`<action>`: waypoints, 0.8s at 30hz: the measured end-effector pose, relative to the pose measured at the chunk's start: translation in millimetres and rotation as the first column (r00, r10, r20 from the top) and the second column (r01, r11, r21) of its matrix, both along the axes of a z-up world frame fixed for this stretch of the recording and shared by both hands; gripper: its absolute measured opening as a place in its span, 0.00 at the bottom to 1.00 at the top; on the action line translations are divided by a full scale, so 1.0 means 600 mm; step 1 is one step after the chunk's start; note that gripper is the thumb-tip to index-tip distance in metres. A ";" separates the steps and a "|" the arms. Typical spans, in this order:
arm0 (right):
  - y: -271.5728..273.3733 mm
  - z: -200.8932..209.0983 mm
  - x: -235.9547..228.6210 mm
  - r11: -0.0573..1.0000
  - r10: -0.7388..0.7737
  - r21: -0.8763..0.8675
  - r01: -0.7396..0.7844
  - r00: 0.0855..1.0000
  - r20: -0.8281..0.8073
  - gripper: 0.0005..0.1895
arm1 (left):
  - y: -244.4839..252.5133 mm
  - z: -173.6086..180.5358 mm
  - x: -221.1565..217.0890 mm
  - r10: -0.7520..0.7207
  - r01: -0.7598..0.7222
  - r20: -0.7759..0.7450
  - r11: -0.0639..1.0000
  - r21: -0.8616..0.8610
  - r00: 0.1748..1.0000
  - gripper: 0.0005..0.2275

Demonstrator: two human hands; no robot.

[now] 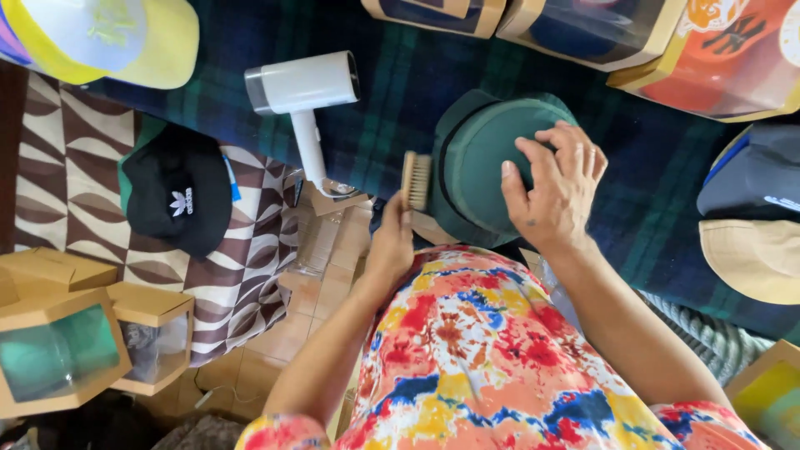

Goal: Using a wooden brush to clean dust or lint off a green hat while rotating it on a table.

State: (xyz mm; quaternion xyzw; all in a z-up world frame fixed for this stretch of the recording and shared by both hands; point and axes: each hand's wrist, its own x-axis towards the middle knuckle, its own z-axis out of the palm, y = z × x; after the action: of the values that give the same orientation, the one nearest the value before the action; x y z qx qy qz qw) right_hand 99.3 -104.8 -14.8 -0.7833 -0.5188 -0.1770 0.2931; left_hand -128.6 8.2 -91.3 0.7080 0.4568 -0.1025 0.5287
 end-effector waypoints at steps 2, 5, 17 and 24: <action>0.000 -0.002 -0.008 0.999 -0.029 0.014 0.030 0.999 -0.039 0.09 | -0.015 0.051 0.002 0.309 -0.315 0.208 0.949 -0.007 0.928 0.20; -0.003 0.003 -0.005 1.000 0.014 -0.009 -0.014 1.000 -0.024 0.10 | -0.058 -0.012 0.012 0.241 -0.233 0.097 0.968 -0.092 0.966 0.20; -0.010 -0.010 0.002 0.999 0.036 0.018 -0.035 0.998 -0.048 0.12 | -0.022 -0.109 -0.022 0.049 -0.055 -0.192 0.998 -0.025 0.980 0.23; -0.012 0.049 -0.110 0.935 0.327 0.057 -0.351 0.789 -0.520 0.12 | -0.051 0.108 0.038 0.790 -0.396 0.427 0.597 -0.697 0.440 0.11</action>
State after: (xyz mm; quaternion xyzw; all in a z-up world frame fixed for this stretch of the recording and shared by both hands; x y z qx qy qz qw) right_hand 33.4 -112.2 14.8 -0.7019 -0.5553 0.1085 0.4326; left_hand -105.9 -22.5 -26.6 0.3072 0.4006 0.2633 0.8221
